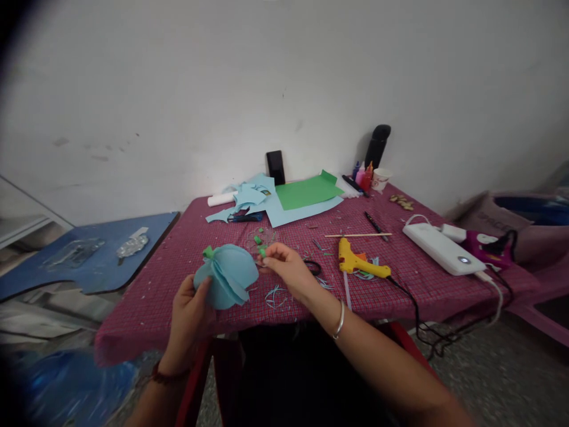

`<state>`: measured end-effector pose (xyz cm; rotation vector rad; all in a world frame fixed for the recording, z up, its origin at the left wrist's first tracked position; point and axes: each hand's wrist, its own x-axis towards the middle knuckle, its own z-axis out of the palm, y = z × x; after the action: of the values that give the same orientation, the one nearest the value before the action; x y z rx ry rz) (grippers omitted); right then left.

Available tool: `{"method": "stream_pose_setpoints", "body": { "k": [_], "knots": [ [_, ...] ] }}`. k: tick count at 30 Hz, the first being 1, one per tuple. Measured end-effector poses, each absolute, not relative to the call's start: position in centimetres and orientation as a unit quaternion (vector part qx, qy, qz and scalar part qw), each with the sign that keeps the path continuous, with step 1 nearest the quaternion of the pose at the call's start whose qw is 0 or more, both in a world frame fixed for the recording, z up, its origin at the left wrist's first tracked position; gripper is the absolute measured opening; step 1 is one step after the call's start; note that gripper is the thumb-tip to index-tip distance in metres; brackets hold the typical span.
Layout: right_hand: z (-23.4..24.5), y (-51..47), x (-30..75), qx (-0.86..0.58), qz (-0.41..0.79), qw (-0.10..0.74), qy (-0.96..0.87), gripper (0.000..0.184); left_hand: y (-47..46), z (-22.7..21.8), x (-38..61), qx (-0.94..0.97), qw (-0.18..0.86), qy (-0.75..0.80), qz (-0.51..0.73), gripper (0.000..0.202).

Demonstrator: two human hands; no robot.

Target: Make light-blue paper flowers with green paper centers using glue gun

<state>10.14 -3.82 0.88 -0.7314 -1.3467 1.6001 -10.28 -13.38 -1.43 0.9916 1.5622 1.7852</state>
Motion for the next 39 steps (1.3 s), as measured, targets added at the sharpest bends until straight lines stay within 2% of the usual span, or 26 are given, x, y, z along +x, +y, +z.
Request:
{"method": "stream_pose_setpoints", "body": {
  "k": [5,9,16,27,31,36,39],
  "knots": [
    [-0.9,1.3,12.3,-0.374,0.52,0.463,-0.613,0.011,-12.6,-2.6,-12.1,0.331,0.321,0.537,0.706,0.031],
    [-2.8,4.5,13.4,-0.411,0.439,0.445,-0.664,0.013,-12.5,-2.4,-12.0,0.306,0.387,0.477,0.727,0.037],
    [-4.6,5.9,14.1,-0.445,0.338,0.401,-0.725,0.014,-12.0,-2.3,-12.1,0.167,0.547,0.339,0.747,0.028],
    [-3.8,5.6,14.4,-0.468,0.255,0.37,-0.761,0.016,-12.0,-1.0,-12.1,0.055,0.584,0.286,0.758,0.039],
    [-1.4,2.4,13.4,-0.417,0.218,0.38,-0.797,0.024,-12.0,-0.7,-11.9,0.029,0.586,0.276,0.761,0.039],
    [1.5,-4.3,10.6,-0.231,0.206,0.378,-0.873,0.037,-11.9,-0.5,-11.1,0.015,0.591,0.279,0.756,0.035],
    [1.8,-6.4,9.1,-0.198,0.185,0.379,-0.885,0.044,-12.0,-0.3,-10.6,0.003,0.598,0.29,0.747,0.033]
  ]
}}
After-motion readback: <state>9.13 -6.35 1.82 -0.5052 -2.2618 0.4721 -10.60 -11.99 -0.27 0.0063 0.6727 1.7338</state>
